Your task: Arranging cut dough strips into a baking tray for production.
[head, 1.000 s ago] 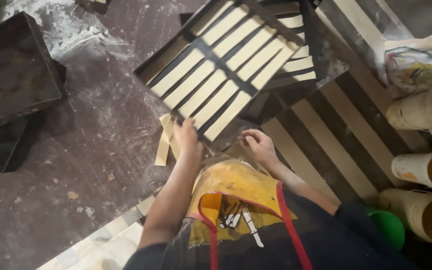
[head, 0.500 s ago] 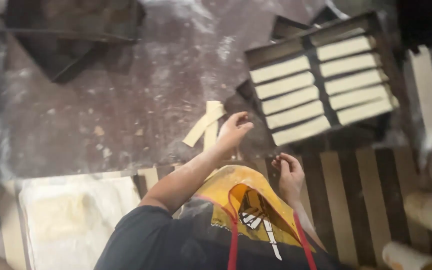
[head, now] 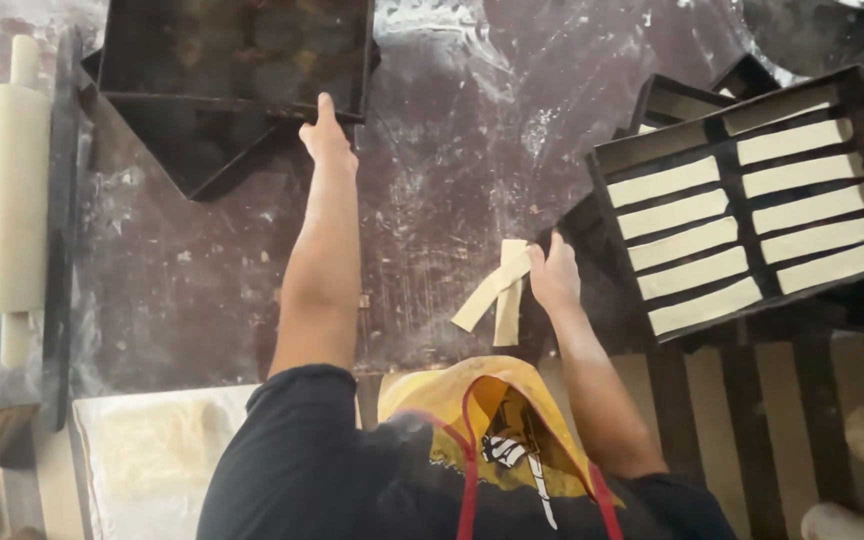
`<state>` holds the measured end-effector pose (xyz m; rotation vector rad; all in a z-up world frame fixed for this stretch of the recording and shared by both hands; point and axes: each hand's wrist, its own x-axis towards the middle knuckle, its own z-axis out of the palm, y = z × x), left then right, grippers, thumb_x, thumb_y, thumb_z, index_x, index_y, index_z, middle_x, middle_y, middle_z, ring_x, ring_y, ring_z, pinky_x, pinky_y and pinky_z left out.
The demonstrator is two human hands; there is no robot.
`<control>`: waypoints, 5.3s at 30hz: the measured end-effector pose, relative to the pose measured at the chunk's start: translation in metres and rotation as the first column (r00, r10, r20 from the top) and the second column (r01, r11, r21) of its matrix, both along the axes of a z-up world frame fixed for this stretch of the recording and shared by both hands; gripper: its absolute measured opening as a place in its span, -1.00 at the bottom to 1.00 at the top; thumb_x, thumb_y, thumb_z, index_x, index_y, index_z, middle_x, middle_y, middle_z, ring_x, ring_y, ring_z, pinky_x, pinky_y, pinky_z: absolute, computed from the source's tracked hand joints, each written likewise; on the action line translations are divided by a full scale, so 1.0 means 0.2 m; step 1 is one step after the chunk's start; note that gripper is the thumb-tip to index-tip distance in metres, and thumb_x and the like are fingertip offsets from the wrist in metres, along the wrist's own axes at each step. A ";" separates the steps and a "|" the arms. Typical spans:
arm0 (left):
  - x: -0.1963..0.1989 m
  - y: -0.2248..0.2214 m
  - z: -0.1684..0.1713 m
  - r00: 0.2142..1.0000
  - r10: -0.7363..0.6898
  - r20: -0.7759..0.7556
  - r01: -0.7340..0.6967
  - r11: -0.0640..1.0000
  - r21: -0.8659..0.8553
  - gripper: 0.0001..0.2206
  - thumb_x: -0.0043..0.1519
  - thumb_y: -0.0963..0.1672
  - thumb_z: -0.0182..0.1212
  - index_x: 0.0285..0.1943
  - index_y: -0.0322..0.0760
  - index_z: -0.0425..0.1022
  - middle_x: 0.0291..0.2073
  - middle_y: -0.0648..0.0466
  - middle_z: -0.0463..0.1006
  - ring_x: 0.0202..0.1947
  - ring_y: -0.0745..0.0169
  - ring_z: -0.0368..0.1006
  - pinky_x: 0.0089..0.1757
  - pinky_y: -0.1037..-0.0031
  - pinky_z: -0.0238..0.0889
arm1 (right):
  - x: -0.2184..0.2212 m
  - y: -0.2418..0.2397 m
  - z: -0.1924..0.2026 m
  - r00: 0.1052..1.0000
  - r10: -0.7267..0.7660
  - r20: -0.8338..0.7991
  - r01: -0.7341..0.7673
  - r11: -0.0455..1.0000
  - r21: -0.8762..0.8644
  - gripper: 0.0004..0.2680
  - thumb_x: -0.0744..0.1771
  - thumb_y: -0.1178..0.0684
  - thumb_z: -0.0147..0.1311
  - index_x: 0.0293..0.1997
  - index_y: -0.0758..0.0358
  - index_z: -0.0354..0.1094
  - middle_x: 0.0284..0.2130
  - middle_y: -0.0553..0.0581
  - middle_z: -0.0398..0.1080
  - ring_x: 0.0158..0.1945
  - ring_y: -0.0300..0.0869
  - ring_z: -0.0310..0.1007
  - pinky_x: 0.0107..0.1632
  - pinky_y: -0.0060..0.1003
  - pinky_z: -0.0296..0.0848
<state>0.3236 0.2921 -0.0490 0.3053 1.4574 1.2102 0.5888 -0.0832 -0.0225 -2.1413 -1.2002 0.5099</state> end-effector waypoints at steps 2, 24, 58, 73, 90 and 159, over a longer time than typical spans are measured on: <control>0.02 0.12 -0.07 0.988 0.084 0.128 -0.087 0.996 0.015 -0.34 0.15 -0.04 0.40 0.32 -0.51 0.21 -0.12 -0.08 0.53 -0.28 0.12 0.51 -0.27 0.20 0.46 | -0.01 0.08 -0.15 0.982 -0.025 0.188 0.055 0.986 -0.155 -0.59 0.40 -0.08 0.02 0.35 0.39 0.23 0.22 0.49 0.26 0.20 0.30 0.31 0.21 0.08 0.31; -1.13 -1.50 0.62 0.976 -0.158 -0.151 0.205 0.900 0.384 -0.47 0.08 -0.31 0.07 0.32 -0.58 0.33 0.05 -0.15 0.53 -0.01 0.04 0.54 0.00 0.31 0.49 | 0.06 -0.03 -0.08 0.992 0.067 -0.109 -0.075 0.995 -0.072 -0.84 0.27 0.04 0.21 -0.15 0.25 0.51 -0.31 0.24 0.54 -0.19 0.05 0.58 -0.07 -0.11 0.50; -0.55 -1.33 0.54 0.271 -0.531 -0.803 0.952 0.269 0.143 -0.37 0.13 -0.13 0.47 0.40 -0.36 0.33 0.27 -0.18 0.44 0.28 -0.12 0.35 0.22 0.19 0.21 | -0.53 0.27 0.95 0.783 0.524 -0.334 -0.464 0.851 0.246 -0.84 0.40 0.19 0.13 0.09 0.40 0.46 -0.17 0.18 0.60 -0.10 -0.24 0.63 -0.03 -0.36 0.58; -0.32 -1.37 0.09 0.269 -0.952 0.149 0.963 0.265 -0.046 -0.57 0.33 -0.18 0.01 0.43 -0.34 0.28 -0.33 -0.04 0.58 -0.48 0.36 0.48 -0.40 0.53 0.41 | -0.12 0.12 0.03 0.984 0.110 0.141 -0.115 0.993 0.029 -0.79 0.35 0.11 0.17 0.10 0.23 0.48 0.00 0.22 0.51 0.06 0.07 0.51 0.09 -0.10 0.47; -0.28 -1.46 0.15 0.175 -0.947 -0.269 0.931 0.248 -0.269 -0.45 0.20 -0.15 0.15 0.46 -0.19 0.33 -0.12 -0.22 0.57 -0.19 0.01 0.61 -0.16 0.26 0.52 | -0.04 0.09 0.03 0.944 0.242 0.224 -0.232 0.970 -0.070 -0.90 0.29 0.10 0.21 -0.15 0.11 0.51 -0.11 0.13 0.43 0.05 0.09 0.41 0.02 -0.04 0.45; -0.40 -1.48 0.17 0.266 -0.434 -0.861 0.592 0.778 -0.209 -0.71 0.23 -0.20 0.28 0.15 -0.29 0.54 -0.04 -0.02 0.46 -0.33 0.18 0.46 -0.24 0.38 0.41 | 0.56 1.62 -0.09 0.930 -0.134 -0.343 0.242 0.925 0.294 -0.70 0.38 0.06 0.08 0.24 0.34 0.36 0.12 0.23 0.51 0.18 -0.10 0.53 0.24 -0.23 0.43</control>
